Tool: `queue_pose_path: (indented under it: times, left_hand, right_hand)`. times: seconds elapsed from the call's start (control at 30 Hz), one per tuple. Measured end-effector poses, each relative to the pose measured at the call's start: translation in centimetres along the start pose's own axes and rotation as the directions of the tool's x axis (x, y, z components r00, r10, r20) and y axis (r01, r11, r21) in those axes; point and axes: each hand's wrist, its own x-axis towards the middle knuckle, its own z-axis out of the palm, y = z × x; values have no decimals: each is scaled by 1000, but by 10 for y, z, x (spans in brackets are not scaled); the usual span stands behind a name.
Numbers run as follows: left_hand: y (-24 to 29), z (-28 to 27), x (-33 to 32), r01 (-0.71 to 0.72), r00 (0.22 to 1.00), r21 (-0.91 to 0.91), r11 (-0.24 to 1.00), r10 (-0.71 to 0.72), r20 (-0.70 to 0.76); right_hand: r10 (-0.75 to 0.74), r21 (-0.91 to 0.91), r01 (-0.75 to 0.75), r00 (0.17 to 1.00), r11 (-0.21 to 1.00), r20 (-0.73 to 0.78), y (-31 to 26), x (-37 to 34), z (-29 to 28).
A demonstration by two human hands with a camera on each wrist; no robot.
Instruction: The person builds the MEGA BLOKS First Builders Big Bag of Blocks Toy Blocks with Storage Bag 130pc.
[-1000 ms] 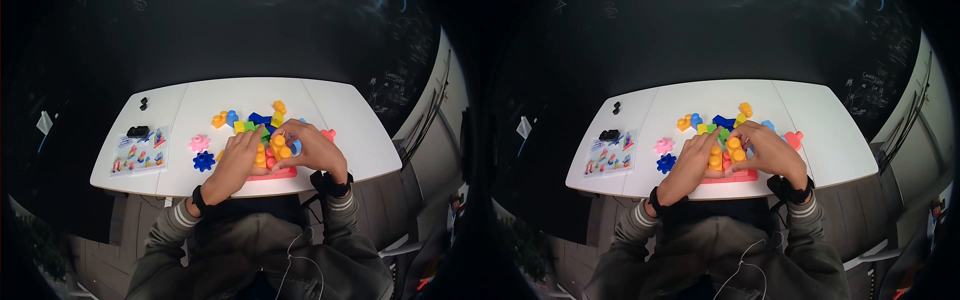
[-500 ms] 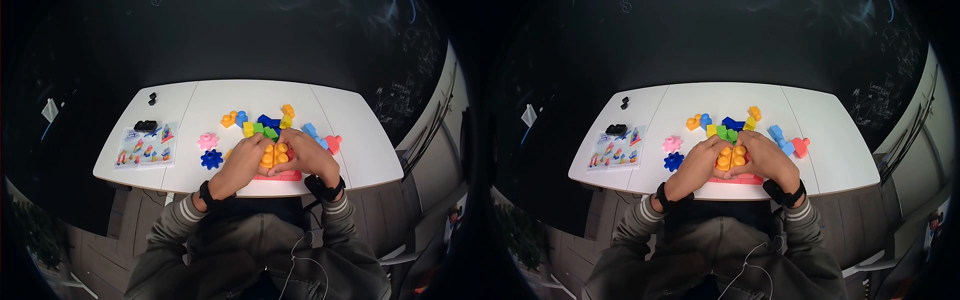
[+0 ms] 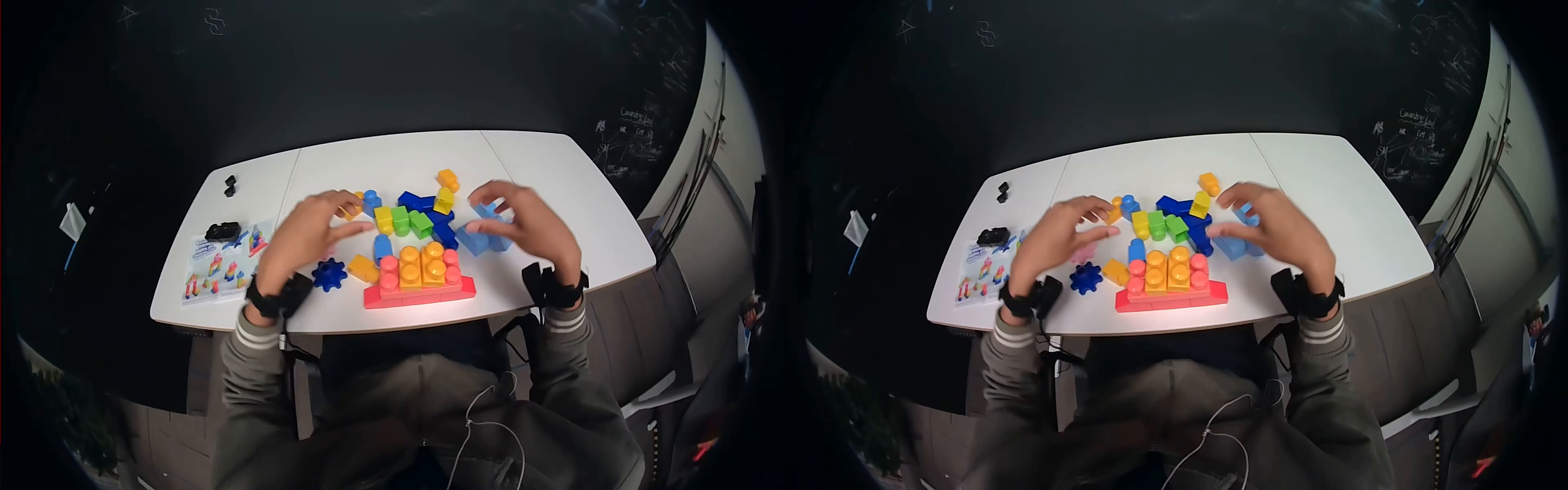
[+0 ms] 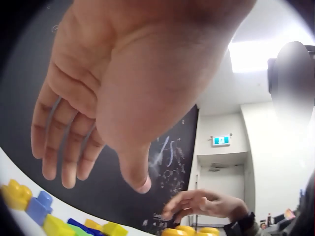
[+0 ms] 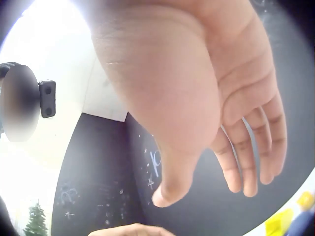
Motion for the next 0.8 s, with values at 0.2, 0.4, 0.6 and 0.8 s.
queue_pose_path:
  times: [0.2,0.4,0.6,0.8]
  left_hand:
    - [-12,22,39,-47,973,-94,995,66,219]
    - [7,35,32,20,948,-128,992,22,319]
    - [18,39,13,-79,961,-229,970,136,241]
    - [58,56,-19,-122,962,-129,984,149,230]
  right_hand:
    - [190,-138,-208,972,968,-135,47,-1,-25]
    - [255,-298,-286,957,911,-137,93,6,-13]
    - [284,-279,-302,953,912,-102,83,10,-10]
    - [181,-353,-104,965,930,192,57,72,-1]
